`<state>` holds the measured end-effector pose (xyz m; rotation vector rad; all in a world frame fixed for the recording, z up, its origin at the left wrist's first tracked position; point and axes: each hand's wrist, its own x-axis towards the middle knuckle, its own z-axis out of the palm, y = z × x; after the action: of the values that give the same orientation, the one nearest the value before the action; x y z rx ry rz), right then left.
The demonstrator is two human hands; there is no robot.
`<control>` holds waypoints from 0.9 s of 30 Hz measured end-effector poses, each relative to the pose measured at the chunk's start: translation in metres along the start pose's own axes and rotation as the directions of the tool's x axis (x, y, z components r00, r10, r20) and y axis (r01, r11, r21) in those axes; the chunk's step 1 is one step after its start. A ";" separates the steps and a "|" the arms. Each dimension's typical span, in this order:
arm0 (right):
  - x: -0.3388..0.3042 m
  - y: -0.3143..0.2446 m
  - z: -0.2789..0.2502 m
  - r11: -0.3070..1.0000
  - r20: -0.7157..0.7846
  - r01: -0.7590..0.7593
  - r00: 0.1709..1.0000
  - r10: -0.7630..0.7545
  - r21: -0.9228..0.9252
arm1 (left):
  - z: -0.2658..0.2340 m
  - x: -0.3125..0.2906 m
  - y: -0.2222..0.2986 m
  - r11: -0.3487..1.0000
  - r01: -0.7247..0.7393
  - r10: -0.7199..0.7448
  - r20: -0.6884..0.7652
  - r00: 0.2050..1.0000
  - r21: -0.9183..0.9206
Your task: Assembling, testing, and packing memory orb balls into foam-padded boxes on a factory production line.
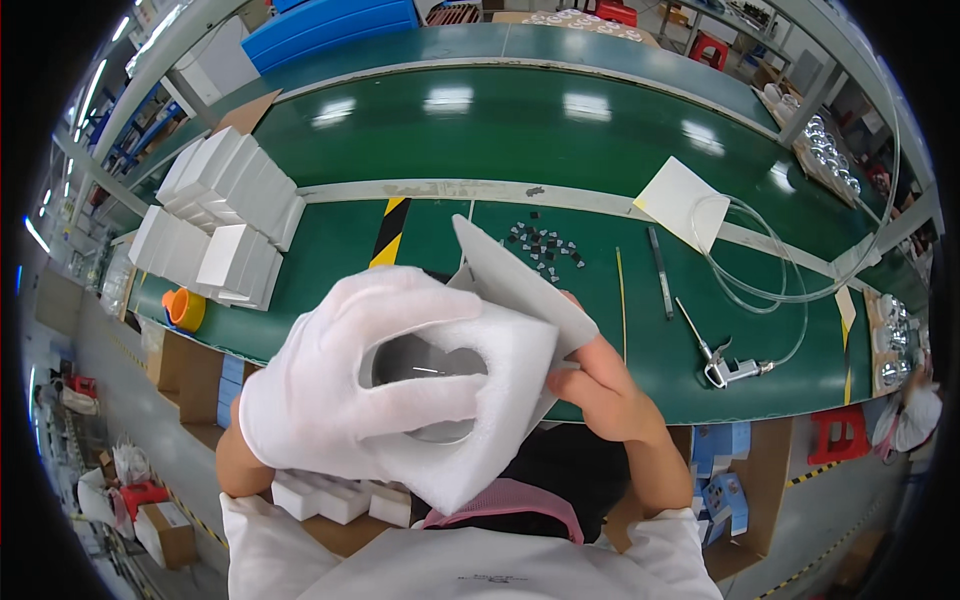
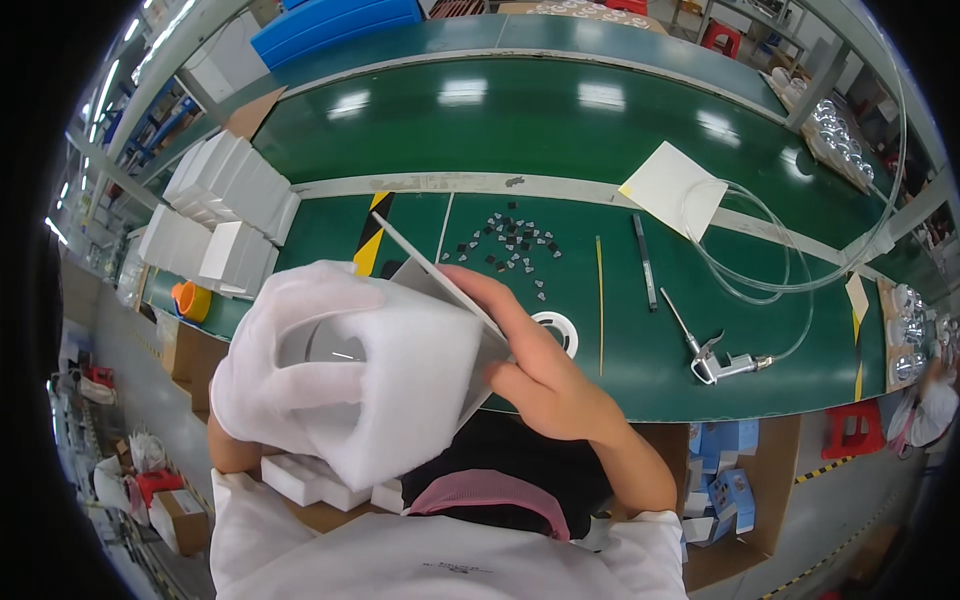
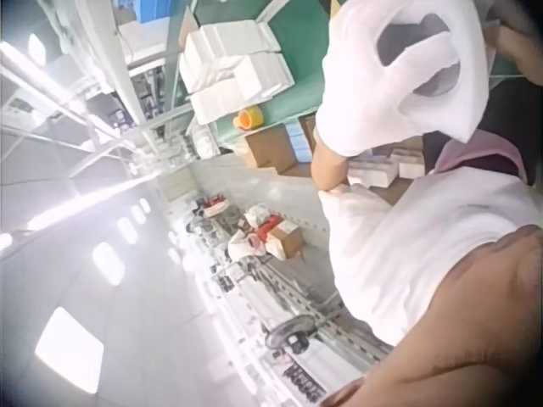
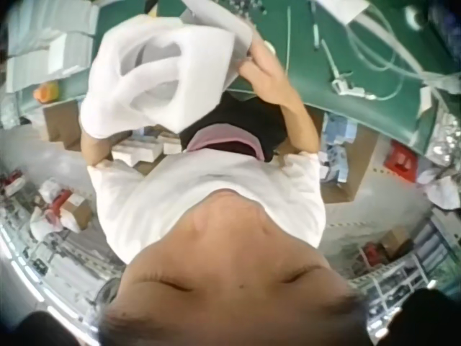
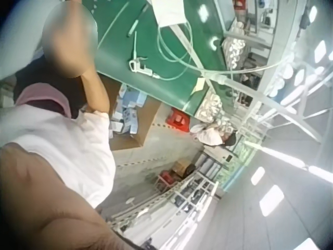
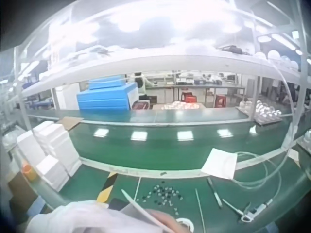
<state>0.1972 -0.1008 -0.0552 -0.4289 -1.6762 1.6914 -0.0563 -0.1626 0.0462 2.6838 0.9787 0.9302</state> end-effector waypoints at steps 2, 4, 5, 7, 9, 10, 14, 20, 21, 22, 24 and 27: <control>0.003 0.005 -0.006 1.000 0.056 0.024 0.998 -0.023 -0.008 | 0.003 0.004 -0.010 0.999 -0.045 0.046 0.019 0.999 -0.025; 0.004 0.006 -0.010 0.999 0.117 0.047 0.992 -0.045 -0.012 | 0.008 0.007 -0.018 0.981 -0.160 0.174 0.126 0.977 -0.110; 0.003 0.004 -0.010 1.000 0.152 0.023 0.988 -0.022 -0.004 | 0.012 0.010 -0.017 0.982 -0.154 0.167 0.128 0.978 -0.108; 0.001 0.004 -0.011 1.000 0.190 -0.006 0.982 0.005 0.004 | 0.020 0.016 -0.015 0.988 -0.151 0.154 0.183 0.971 -0.031; -0.004 0.007 -0.011 0.999 0.161 -0.045 0.986 0.042 0.011 | 0.026 0.016 -0.019 0.994 -0.098 0.105 0.214 0.971 -0.044; -0.004 0.009 -0.012 0.997 0.161 -0.069 0.985 0.065 0.022 | 0.031 0.015 -0.022 0.993 -0.116 0.115 0.235 0.965 -0.012; -0.004 0.015 -0.013 0.994 0.175 -0.091 0.982 0.078 0.067 | 0.040 0.012 -0.019 0.988 -0.115 0.075 0.333 0.940 0.102; -0.005 0.044 -0.001 0.984 -0.055 0.167 0.984 -0.171 -0.061 | 0.032 -0.008 -0.022 0.992 -0.043 0.010 0.266 0.964 0.119; -0.013 0.051 0.003 0.984 -0.044 0.169 0.984 -0.171 -0.049 | 0.025 -0.020 -0.025 0.993 -0.021 0.003 0.156 0.988 0.116; -0.018 0.057 0.009 0.959 -0.101 0.221 0.965 -0.241 -0.179 | 0.005 -0.033 -0.021 0.992 0.045 -0.058 0.113 0.992 0.118; -0.042 0.082 0.021 0.912 -0.222 0.216 0.926 -0.304 -0.347 | -0.001 -0.067 -0.033 0.943 0.235 -0.191 -0.194 0.962 0.236; -0.067 0.100 0.040 0.907 -0.284 0.056 0.940 -0.189 -0.417 | 0.021 -0.115 -0.076 0.689 0.660 -0.340 -0.671 0.659 0.299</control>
<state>0.1918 -0.1668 -0.1636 -0.7329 -1.7597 1.1052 -0.1536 -0.1731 -0.0539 2.1822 2.3029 1.5259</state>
